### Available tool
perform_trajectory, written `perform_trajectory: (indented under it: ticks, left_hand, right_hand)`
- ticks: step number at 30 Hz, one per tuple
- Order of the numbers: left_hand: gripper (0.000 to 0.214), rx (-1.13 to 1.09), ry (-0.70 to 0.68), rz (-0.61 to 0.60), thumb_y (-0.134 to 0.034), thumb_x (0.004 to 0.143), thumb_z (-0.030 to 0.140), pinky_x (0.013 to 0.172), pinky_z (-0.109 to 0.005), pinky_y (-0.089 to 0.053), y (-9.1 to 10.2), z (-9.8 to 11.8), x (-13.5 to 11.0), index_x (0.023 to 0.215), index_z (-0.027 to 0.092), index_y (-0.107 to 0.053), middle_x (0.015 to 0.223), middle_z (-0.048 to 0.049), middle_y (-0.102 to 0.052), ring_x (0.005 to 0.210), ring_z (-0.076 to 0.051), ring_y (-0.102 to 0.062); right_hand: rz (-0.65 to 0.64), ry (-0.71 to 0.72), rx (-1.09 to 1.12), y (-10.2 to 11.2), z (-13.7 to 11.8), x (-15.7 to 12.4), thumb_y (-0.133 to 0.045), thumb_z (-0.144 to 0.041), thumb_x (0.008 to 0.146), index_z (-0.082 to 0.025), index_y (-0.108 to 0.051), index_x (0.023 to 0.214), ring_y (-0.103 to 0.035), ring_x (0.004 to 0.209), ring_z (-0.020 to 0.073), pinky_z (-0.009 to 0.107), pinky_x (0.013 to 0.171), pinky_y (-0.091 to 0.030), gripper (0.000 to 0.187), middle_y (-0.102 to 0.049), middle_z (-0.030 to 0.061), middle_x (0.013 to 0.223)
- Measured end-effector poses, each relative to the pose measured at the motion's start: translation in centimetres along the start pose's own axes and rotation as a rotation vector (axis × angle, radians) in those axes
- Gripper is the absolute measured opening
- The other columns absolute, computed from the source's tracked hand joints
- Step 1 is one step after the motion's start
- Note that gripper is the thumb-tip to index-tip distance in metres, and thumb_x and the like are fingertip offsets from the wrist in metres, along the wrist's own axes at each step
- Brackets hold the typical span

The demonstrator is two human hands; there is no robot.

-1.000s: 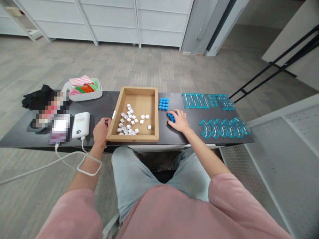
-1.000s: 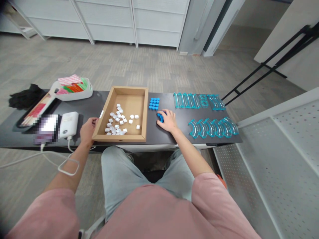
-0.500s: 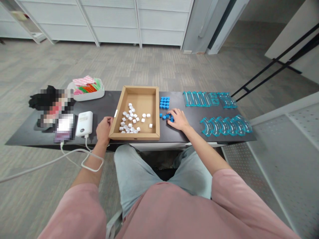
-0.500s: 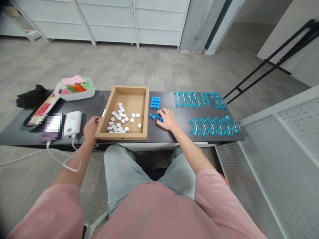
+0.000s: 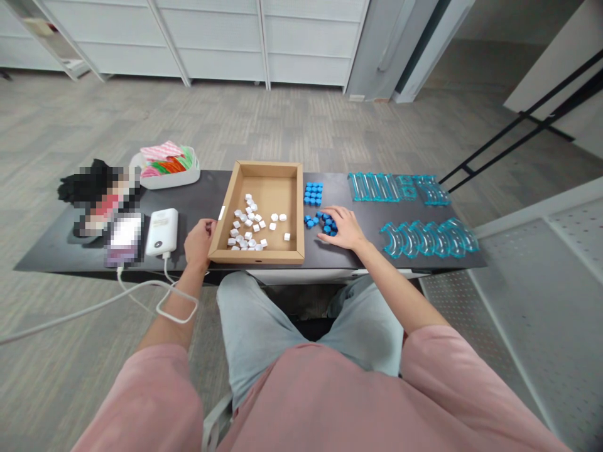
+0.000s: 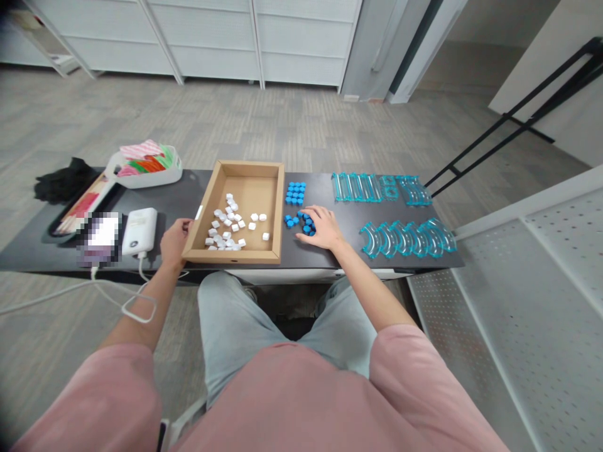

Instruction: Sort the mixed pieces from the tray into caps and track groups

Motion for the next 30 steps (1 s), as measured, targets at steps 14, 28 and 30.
perform_trajectory:
  ticks: [14, 28, 30]
  left_hand:
    - [0.042, 0.048, 0.011, -0.002, -0.046, 0.117, 0.049, 0.101, -0.044, -0.058, -0.3, -0.4, 0.3, 0.136, 0.032, -0.079, 0.134, -0.0163, -0.085, 0.129, -0.038, -0.078]
    - [0.037, 0.058, 0.001, 0.018, -0.050, 0.121, 0.037, 0.099, -0.037, -0.054, -0.1, 0.3, -0.1, 0.139, 0.023, -0.079, 0.138, -0.0160, -0.086, 0.125, -0.031, -0.077]
    - [0.037, 0.059, 0.005, 0.010, -0.051, 0.122, 0.038, 0.099, -0.036, -0.053, -0.1, 0.3, -0.1, 0.140, 0.023, -0.079, 0.140, -0.0158, -0.086, 0.125, -0.030, -0.078]
  right_hand:
    - [0.020, -0.138, -0.170, -0.8, -0.1, 0.8, -0.067, -0.046, 0.109, -0.020, -0.076, 0.147, -0.061, 0.131, 0.0438, 0.056, 0.113, -0.051, 0.048, -0.071, 0.0227, 0.149]
    - [0.273, -0.260, 0.091, -0.1, 1.9, 1.0, -0.072, -0.037, 0.098, -0.021, -0.079, 0.137, -0.074, 0.121, 0.0403, 0.055, 0.111, -0.063, 0.042, -0.073, 0.0189, 0.137]
    - [0.317, -0.273, 0.130, -0.1, 2.2, 1.1, -0.074, -0.037, 0.096, -0.022, -0.079, 0.135, -0.074, 0.120, 0.0407, 0.057, 0.111, -0.064, 0.042, -0.073, 0.0186, 0.135]
Point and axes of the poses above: each hand's wrist, its own x-axis towards the middle knuckle, its own y-axis out of the back of the hand, z = x × y, the point moved 5 cm from there along x, towards the middle knuckle
